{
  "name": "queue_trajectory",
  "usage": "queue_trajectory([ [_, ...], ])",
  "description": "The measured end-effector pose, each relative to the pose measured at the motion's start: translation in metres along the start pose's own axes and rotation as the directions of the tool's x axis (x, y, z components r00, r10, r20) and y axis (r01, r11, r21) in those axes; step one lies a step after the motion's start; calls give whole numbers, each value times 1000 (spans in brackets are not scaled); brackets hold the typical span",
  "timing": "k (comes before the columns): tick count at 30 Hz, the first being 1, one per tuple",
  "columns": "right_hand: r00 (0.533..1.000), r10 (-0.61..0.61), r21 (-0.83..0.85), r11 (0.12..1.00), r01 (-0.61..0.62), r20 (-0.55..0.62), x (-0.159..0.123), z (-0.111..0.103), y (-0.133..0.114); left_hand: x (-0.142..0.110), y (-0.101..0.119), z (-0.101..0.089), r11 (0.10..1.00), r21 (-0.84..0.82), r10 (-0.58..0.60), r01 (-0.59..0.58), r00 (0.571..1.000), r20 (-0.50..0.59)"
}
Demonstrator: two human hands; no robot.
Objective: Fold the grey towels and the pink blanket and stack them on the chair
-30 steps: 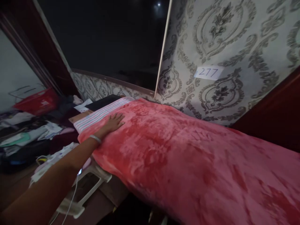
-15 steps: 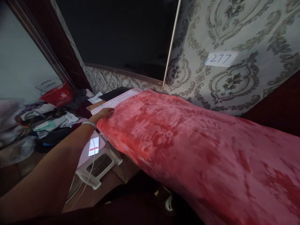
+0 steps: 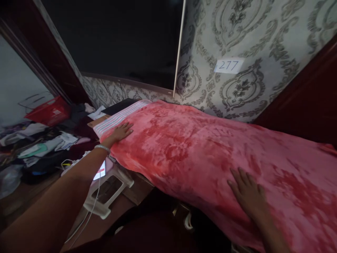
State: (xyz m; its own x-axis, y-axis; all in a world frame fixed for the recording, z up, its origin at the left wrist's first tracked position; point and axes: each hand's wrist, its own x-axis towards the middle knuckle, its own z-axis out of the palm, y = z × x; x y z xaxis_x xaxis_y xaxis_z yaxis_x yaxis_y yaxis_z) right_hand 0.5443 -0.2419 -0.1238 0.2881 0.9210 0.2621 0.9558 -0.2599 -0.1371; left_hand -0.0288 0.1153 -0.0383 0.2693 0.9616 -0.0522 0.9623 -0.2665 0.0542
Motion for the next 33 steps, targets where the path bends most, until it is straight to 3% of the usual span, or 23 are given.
queue_trajectory([
  [5, 998, 56, 58, 997, -57, 22, -3, 3, -7, 7, -12, -10, 996, -93, 5, -11, 998, -62],
  [12, 998, 60, 74, 996, -58, -20, -1, 6, -6, 19, -20, -16, 978, -112, -193, 179, 973, -130],
  [21, 997, 81, 10, 997, -81, -18, -1, 12, -9, 49, -6, -29, 955, -183, -260, 233, 954, -146],
  [29, 990, 138, 2, 990, -138, 16, 15, 1, -20, 56, -5, -24, 930, -227, -334, 291, 924, -186],
  [33, 998, 14, 140, 990, -6, -56, 39, -3, -49, 53, -2, -21, 932, -229, -329, 281, 921, -206],
])
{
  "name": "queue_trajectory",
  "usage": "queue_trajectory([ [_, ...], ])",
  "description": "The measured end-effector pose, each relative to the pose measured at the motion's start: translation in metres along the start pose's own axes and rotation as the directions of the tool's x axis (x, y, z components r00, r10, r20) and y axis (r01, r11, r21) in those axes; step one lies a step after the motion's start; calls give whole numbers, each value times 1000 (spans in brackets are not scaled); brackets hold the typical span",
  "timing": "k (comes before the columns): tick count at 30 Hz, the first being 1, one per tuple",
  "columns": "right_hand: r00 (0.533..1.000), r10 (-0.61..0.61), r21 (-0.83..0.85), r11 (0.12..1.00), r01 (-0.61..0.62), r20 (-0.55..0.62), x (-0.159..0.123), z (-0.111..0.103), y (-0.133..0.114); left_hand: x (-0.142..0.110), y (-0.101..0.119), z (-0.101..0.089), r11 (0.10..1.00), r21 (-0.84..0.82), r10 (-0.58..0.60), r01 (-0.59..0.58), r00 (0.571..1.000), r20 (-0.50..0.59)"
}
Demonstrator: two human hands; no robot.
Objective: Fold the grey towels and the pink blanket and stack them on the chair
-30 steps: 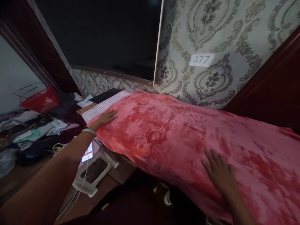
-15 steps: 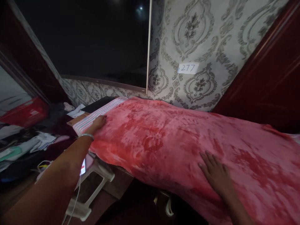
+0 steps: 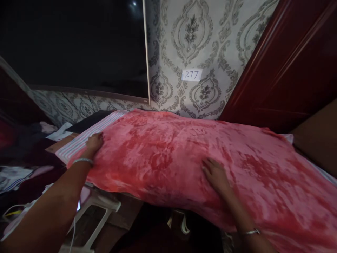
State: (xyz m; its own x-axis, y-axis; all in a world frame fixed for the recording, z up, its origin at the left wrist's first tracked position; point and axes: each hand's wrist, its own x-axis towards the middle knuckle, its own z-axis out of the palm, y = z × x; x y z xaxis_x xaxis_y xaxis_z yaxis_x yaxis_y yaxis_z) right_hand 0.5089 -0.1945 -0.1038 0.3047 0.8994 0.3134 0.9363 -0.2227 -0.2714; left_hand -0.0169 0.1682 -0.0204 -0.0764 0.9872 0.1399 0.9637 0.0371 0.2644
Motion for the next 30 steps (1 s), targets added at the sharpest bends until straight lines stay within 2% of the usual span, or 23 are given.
queue_trajectory([
  [3, 996, -81, 113, 990, 84, -33, 23, 3, -31, -3, 2, 0, 1000, 11, 5, -5, 1000, -8],
  [7, 992, -123, 199, 972, 127, -28, 58, 8, -70, -6, 4, -1, 1000, 13, 17, -17, 1000, -25],
  [12, 991, -135, 245, 960, 136, -21, 91, 23, -102, -12, 7, -4, 1000, 10, 22, -22, 999, -25],
  [15, 996, -86, 216, 972, 87, -15, 94, 39, -109, -15, 8, -4, 1000, -18, 16, -17, 999, -39],
  [19, 993, -60, 254, 964, 84, -99, 87, 54, -105, -16, 8, -4, 999, -46, 7, -10, 998, -63],
  [21, 990, -69, 294, 950, 103, -123, 84, 56, -102, -16, 8, -3, 999, -40, -4, 1, 997, -71],
  [24, 988, -122, 318, 936, 147, -96, 83, 53, -100, -16, 8, -3, 999, -35, -14, 11, 996, -93],
  [30, 987, -155, 234, 959, 160, -40, 84, 51, -109, -15, 6, -1, 1000, -15, 2, -4, 995, -101],
])
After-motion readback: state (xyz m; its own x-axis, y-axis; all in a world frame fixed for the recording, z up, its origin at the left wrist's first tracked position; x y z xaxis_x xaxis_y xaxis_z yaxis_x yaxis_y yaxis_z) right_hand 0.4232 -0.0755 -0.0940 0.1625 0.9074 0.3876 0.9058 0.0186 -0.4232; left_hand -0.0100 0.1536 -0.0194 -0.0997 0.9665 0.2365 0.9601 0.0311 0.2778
